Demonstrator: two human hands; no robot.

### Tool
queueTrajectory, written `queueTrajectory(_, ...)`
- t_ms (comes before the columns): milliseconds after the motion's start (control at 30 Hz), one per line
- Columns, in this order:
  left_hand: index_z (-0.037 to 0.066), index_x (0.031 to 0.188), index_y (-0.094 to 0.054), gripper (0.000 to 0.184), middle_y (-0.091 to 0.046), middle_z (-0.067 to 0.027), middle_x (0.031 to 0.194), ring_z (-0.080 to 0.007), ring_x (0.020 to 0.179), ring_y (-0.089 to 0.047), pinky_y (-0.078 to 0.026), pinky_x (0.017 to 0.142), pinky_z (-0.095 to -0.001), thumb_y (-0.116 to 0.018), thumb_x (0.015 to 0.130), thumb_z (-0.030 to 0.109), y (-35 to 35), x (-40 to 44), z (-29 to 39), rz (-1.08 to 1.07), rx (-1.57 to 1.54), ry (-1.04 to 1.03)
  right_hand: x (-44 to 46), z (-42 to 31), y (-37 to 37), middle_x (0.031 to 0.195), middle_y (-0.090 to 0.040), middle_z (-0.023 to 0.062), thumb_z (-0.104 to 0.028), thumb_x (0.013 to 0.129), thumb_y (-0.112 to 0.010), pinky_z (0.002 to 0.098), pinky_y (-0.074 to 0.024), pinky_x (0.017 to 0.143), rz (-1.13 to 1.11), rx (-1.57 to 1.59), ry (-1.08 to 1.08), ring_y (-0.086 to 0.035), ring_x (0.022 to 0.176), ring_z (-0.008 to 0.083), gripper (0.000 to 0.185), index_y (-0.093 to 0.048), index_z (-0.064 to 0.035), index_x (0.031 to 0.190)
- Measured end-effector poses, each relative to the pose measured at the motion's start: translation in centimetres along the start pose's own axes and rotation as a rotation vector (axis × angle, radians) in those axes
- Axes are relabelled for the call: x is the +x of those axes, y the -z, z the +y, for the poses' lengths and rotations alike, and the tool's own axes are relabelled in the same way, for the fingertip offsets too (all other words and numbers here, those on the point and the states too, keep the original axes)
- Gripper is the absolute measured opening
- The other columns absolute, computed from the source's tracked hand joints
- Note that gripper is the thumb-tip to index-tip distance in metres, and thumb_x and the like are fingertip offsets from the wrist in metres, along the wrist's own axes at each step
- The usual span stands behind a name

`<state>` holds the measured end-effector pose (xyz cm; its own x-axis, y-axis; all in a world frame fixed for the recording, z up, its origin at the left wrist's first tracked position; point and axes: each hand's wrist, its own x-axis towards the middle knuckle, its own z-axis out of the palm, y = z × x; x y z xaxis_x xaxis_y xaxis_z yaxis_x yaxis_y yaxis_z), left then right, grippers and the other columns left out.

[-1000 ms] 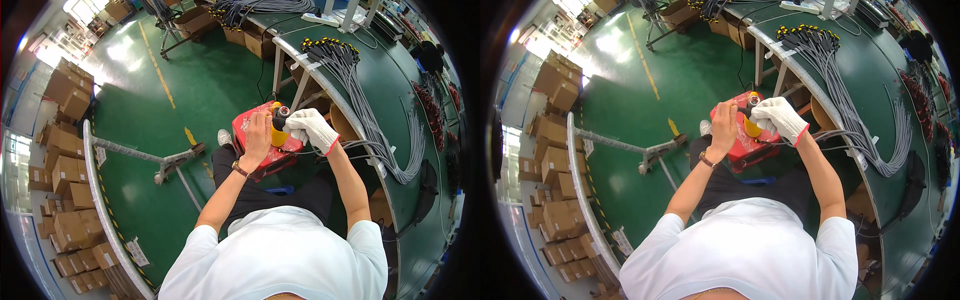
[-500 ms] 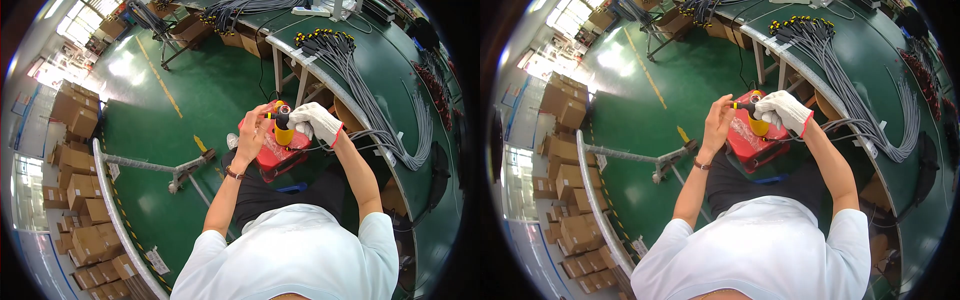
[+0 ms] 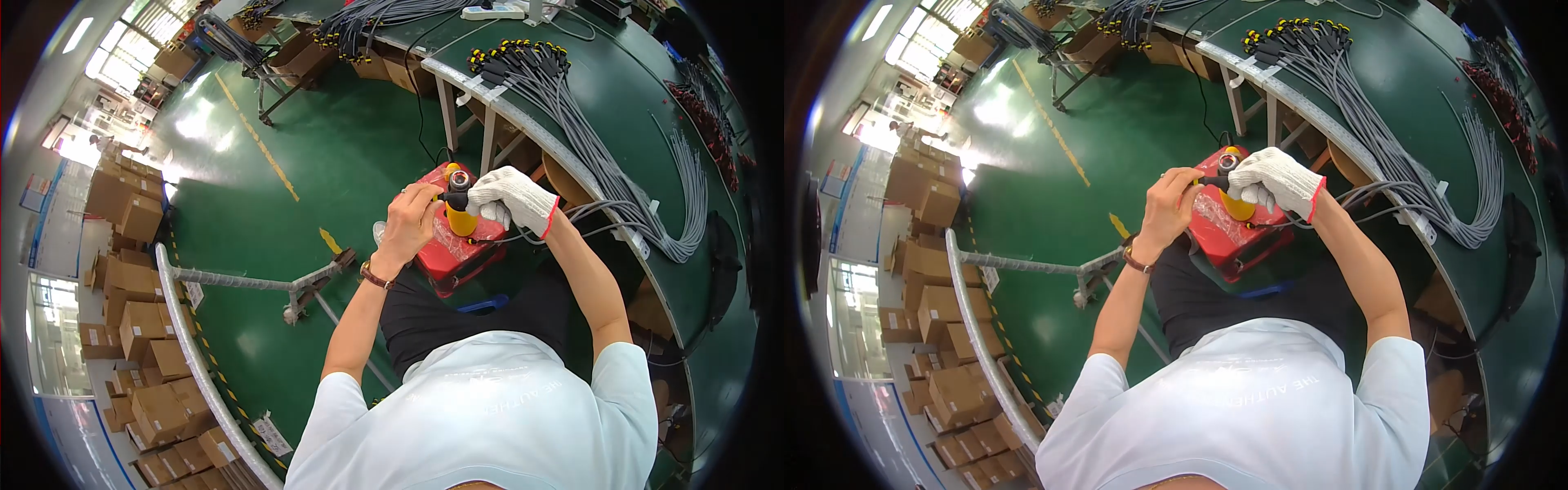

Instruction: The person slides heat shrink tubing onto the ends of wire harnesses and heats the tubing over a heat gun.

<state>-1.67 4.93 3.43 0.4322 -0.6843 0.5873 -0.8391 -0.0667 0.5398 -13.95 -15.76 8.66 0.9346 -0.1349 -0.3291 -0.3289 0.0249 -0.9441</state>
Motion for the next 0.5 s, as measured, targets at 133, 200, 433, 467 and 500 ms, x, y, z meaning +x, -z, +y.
queueTrajectory(133,0.0,0.106,-0.068,0.016,-0.069,-0.0101,0.098,-0.0181,0.083,-0.068,-0.054,0.075,-0.0307,-0.07,0.091,0.004,-0.2,0.1,0.7,0.063,-0.295,0.22,0.0,0.2,0.4,0.056,-0.055,-0.0008,-0.025,0.077,-0.072,0.0217,-0.0397,0.042,-0.013,0.039,0.035,-0.051,0.043,0.0082,0.023,-0.067,-0.0044,0.068)
queueTrajectory(200,0.0,0.107,-0.068,0.015,-0.067,-0.0066,0.096,-0.0134,0.079,-0.063,-0.052,0.072,-0.0281,-0.069,0.094,0.007,-1.1,-0.2,0.7,0.146,-0.399,0.34,0.1,0.4,0.6,0.056,-0.055,-0.0003,-0.024,0.077,-0.072,0.0217,-0.0395,0.042,-0.018,0.053,0.05,-0.051,0.043,0.0082,0.022,-0.068,-0.0043,0.068)
queueTrajectory(433,0.0,0.115,-0.069,0.022,-0.064,0.0017,0.088,-0.0059,0.075,-0.054,-0.046,0.069,-0.0225,-0.065,0.101,0.016,-2.5,0.7,0.0,0.099,-0.495,0.529,-0.3,0.3,0.7,0.066,-0.063,0.0024,-0.028,0.089,-0.073,0.021,-0.0444,0.046,0.01,0.073,-0.05,-0.055,0.05,0.0084,0.028,-0.072,-0.0006,0.086)
queueTrajectory(467,0.0,0.114,-0.069,0.022,-0.064,0.0016,0.088,-0.0058,0.075,-0.055,-0.046,0.069,-0.0223,-0.065,0.101,0.017,-2.5,1.1,-0.6,0.104,-0.574,0.546,-0.3,0.4,0.9,0.068,-0.064,0.0027,-0.028,0.09,-0.072,0.0212,-0.0458,0.047,0.029,0.077,-0.019,-0.056,0.052,0.0087,0.028,-0.072,-0.0001,0.09)
queueTrajectory(500,0.0,0.114,-0.07,0.021,-0.065,0.0015,0.087,-0.0058,0.076,-0.056,-0.047,0.07,-0.0222,-0.065,0.101,0.017,-2.5,1.4,-1.4,0.109,-0.651,0.561,-0.4,0.8,1.4,0.071,-0.065,0.0031,-0.028,0.092,-0.072,0.0213,-0.0472,0.049,0.048,0.08,0.013,-0.058,0.054,0.009,0.029,-0.071,0.0004,0.094)
